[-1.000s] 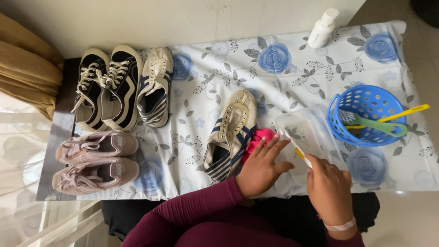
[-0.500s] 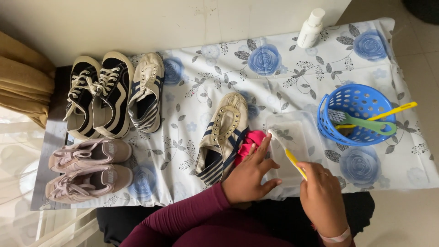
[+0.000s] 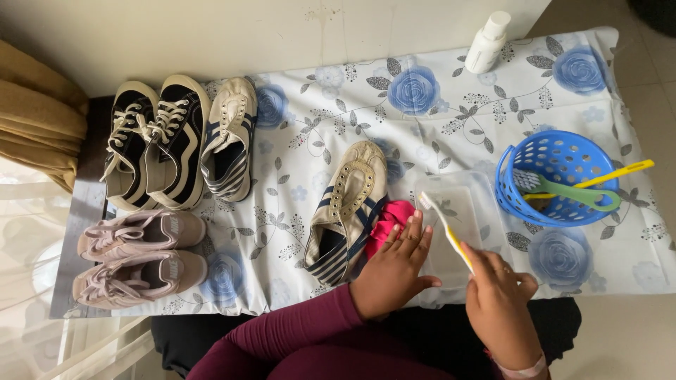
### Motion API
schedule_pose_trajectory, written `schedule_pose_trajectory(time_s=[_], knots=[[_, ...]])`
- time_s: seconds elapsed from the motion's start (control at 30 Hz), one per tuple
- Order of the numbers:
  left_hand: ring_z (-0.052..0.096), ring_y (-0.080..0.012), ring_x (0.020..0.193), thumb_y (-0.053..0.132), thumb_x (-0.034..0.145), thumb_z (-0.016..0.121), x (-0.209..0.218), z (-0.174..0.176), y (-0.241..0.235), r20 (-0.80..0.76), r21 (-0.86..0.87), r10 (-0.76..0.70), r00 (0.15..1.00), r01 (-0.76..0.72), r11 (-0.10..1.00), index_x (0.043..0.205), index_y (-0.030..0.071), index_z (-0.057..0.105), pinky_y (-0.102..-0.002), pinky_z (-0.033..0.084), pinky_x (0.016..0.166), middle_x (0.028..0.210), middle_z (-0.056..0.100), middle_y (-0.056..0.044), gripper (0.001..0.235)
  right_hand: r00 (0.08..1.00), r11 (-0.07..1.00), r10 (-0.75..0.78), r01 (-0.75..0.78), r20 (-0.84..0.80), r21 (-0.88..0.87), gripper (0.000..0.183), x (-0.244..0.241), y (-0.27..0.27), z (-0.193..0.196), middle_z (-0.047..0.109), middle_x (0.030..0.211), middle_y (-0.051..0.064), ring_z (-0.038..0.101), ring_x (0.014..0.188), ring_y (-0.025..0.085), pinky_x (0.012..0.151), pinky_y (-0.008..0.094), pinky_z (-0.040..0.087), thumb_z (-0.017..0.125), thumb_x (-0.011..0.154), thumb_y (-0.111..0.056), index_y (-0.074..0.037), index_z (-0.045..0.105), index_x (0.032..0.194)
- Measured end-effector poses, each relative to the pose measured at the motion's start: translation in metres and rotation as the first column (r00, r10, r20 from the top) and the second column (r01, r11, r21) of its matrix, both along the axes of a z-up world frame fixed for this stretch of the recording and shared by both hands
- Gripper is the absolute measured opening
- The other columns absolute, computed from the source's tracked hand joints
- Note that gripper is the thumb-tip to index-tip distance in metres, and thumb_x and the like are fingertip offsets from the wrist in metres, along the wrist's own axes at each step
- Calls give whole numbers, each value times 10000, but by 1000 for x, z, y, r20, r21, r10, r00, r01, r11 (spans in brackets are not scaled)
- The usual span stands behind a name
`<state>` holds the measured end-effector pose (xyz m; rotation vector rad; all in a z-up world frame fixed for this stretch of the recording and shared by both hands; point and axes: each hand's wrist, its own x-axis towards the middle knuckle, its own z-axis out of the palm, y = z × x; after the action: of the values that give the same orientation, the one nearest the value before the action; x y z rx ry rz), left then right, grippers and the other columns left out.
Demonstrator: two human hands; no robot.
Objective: The person scrubs a white sneaker with a toothbrush and a pink cloth on a table. They clean the toe area and the side of the shoe, occasionally wiping it with the cloth.
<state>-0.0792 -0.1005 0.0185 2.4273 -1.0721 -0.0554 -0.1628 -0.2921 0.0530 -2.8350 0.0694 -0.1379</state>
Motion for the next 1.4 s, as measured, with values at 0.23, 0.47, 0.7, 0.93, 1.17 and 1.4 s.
schedule_pose_trajectory(time_s=[0.23,0.47,0.7,0.93,1.17,1.4], knots=[[321,-407,1554,634,865,647,-2,-2,0,235,90,14,972,-36,995,1556,-59,393,-479,287,1274,1655,253,-341,1011,995,936,98,-89,-11,342,623,7,1,2,594,1337,156,584,1239,331,1029,468,463,522,903,42,-76,486,1514],[336,-404,1552,650,871,619,-2,-2,1,251,107,7,968,-35,994,1553,-53,403,-474,295,1273,1657,264,-335,1003,984,868,110,-28,-138,496,697,9,4,8,408,1644,127,375,1531,278,1189,419,374,467,899,75,-69,373,1574],[357,-416,1543,651,856,635,0,-1,-2,261,98,21,965,-48,994,1550,-62,400,-489,301,1276,1651,274,-343,1022,999,882,11,13,-49,471,730,8,2,9,506,1564,179,480,1459,322,1107,439,452,464,913,82,-73,330,1614],[411,-396,1522,685,845,638,-4,0,0,321,94,37,946,-71,993,1523,-44,466,-461,350,1258,1633,330,-330,1010,998,871,56,-29,-40,490,752,4,5,8,494,1570,203,493,1448,302,1143,424,410,436,885,111,-48,325,1612],[349,-414,1549,666,863,606,-2,-3,0,265,86,21,964,-46,995,1548,-66,407,-486,312,1274,1645,288,-344,1022,975,844,164,-59,-152,533,817,7,10,20,355,1652,162,357,1522,289,1191,414,328,452,864,118,-68,241,1630],[333,-416,1554,659,873,580,-1,-2,0,238,98,15,971,-39,994,1562,-66,372,-485,296,1276,1651,276,-343,1021,957,838,256,-150,-135,525,793,5,10,13,263,1701,169,235,1578,316,1258,437,217,447,872,101,-84,266,1621]])
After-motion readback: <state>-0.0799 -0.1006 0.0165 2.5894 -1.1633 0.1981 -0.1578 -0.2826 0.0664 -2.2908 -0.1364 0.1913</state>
